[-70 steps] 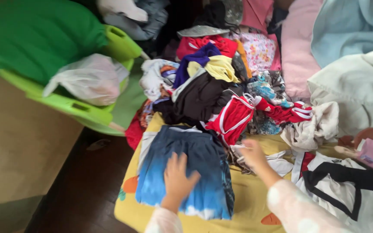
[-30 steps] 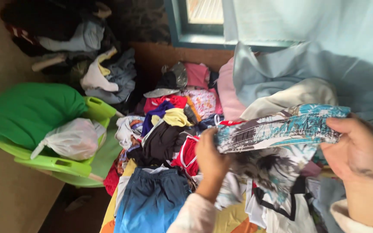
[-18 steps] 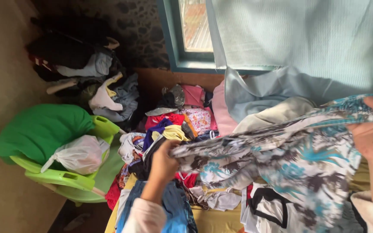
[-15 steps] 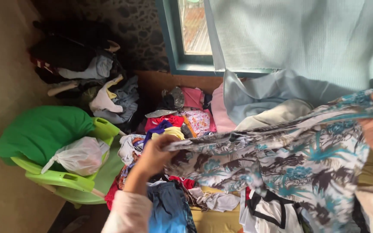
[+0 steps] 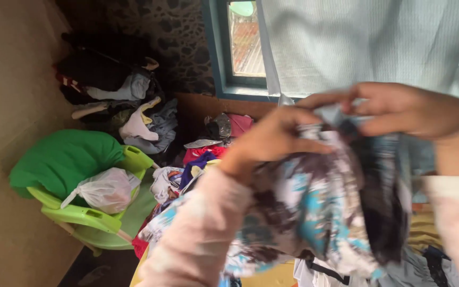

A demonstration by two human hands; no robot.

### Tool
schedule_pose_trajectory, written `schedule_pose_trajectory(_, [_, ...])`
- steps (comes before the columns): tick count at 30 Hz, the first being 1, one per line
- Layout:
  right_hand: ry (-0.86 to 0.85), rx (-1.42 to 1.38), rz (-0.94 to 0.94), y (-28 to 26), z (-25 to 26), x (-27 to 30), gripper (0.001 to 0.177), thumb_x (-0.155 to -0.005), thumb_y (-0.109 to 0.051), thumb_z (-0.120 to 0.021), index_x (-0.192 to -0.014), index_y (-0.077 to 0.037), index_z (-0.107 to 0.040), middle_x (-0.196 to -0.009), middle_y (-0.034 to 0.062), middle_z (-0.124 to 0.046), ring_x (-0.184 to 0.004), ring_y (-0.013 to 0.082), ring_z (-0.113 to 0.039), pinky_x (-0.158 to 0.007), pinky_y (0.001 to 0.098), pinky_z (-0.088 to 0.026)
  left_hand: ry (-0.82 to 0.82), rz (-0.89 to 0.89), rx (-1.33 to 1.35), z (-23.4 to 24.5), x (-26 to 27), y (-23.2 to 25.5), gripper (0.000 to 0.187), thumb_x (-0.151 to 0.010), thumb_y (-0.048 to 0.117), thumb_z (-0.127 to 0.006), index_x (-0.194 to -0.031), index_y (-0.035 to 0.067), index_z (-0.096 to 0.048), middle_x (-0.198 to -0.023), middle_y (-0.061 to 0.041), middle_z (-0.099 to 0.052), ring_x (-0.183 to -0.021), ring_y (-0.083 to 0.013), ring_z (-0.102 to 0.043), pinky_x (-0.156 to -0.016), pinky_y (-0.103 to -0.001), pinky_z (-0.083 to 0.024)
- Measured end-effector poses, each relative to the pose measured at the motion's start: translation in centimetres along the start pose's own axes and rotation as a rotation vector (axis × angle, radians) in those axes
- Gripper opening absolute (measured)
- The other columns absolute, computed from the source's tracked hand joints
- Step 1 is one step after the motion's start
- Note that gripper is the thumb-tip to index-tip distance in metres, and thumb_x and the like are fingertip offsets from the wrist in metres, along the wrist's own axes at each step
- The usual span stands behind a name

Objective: The recorder sorts and folds various pieces of laundry on a bed.

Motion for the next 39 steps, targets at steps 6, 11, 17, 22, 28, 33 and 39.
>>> schedule_pose_trajectory(6, [0.196, -0.260, 0.079, 2.6, -3.9, -2.9, 0.034, -0.095, -0.009, -0.065, -0.126, 0.003, -0.060, -0.107, 0.0120, -0.072, -0.093, 0.0197, -0.067, -0.076, 0.0305, -0.054, 0.189, -0.363, 0.048, -3.7, -1.3, -2.7, 0.029, -0.086, 0.009, -0.082, -0.112, 0.000, -0.075, -0.158, -0.013, -0.040, -0.139, -0.0206, -0.046, -0.114, -0.037, -0.042])
schedule_pose_trajectory(11, [-0.112, 0.508, 0.060, 12.3, -7.1, -0.1, 0.077, -0.062, -0.039, -0.105, -0.122, -0.005, -0.072, -0.107, 0.0094, -0.074, -0.096, 0.0213, -0.069, -0.087, 0.0334, -0.054, 0.445, 0.136, 0.195, -4.8, 2.3, -10.7, 0.013, -0.093, 0.011, -0.080, -0.101, 0.001, -0.078, -0.090, -0.003, -0.075, -0.084, -0.0081, -0.064, -0.080, -0.027, -0.054])
schedule_pose_trajectory(17, [-0.146, 0.724, -0.563, 15.8, -6.8, -1.1, 0.058, -0.073, -0.034, -0.093, -0.120, -0.007, -0.073, -0.110, 0.0087, -0.077, -0.101, 0.0189, -0.072, -0.094, 0.0317, -0.058, 0.577, 0.308, 0.443, -3.3, 8.3, -16.1, 0.010, -0.091, 0.008, -0.080, -0.097, 0.002, -0.078, -0.085, 0.003, -0.071, -0.072, -0.0042, -0.060, -0.063, -0.022, -0.049])
schedule_pose_trajectory(22, [0.332, 0.484, -0.156, 11.5, -6.9, -5.7, 0.055, -0.079, -0.031, -0.086, -0.124, -0.003, -0.069, -0.105, 0.0122, -0.076, -0.091, 0.0212, -0.068, -0.080, 0.0370, -0.053, 0.788, 0.337, 0.283, 6.2, 10.5, -17.0, 0.013, -0.094, 0.011, -0.080, -0.099, 0.000, -0.076, -0.086, -0.003, -0.069, -0.073, -0.0119, -0.060, -0.066, -0.029, -0.047])
schedule_pose_trajectory(28, [0.463, 0.350, 0.266, -0.4, -16.3, -4.6, 0.028, -0.088, -0.017, -0.079, -0.112, -0.006, -0.067, -0.095, 0.0039, -0.071, -0.083, 0.0110, -0.065, -0.073, 0.0312, -0.053, 0.655, 0.116, 0.331, 12.2, 17.0, -3.7, 0.051, -0.092, -0.001, -0.072, -0.141, -0.001, -0.059, -0.127, -0.005, -0.067, -0.112, -0.0130, -0.065, -0.100, -0.028, -0.052])
schedule_pose_trajectory(33, [0.221, 0.262, 0.399, 0.4, -28.5, -1.2, 0.020, -0.078, -0.009, -0.079, -0.093, -0.011, -0.066, -0.090, -0.0006, -0.071, -0.087, 0.0116, -0.068, -0.082, 0.0291, -0.053, 0.661, 0.549, 0.213, 7.7, 30.5, 4.3, 0.076, -0.083, -0.001, -0.071, -0.155, 0.008, -0.047, -0.131, -0.008, -0.066, -0.107, -0.0176, -0.063, -0.083, -0.032, -0.052])
schedule_pose_trajectory(39, [-0.347, -0.070, 0.192, 14.4, -47.2, 1.8, 0.025, -0.070, -0.004, -0.074, -0.092, -0.007, -0.063, -0.091, 0.0059, -0.067, -0.091, 0.0176, -0.068, -0.083, 0.0323, -0.054, 0.420, 1.059, 0.388, -1.1, 49.9, -3.3, 0.064, -0.076, -0.017, -0.069, -0.136, 0.004, -0.065, -0.115, -0.009, -0.074, -0.101, -0.0142, -0.067, -0.087, -0.029, -0.057])
Point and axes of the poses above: each hand's wrist, its own x-axis away from the middle knuckle, its own z-axis out of the back of the hand, y = z × x, the point moved 3 cm from there along -x, towards the middle knuckle
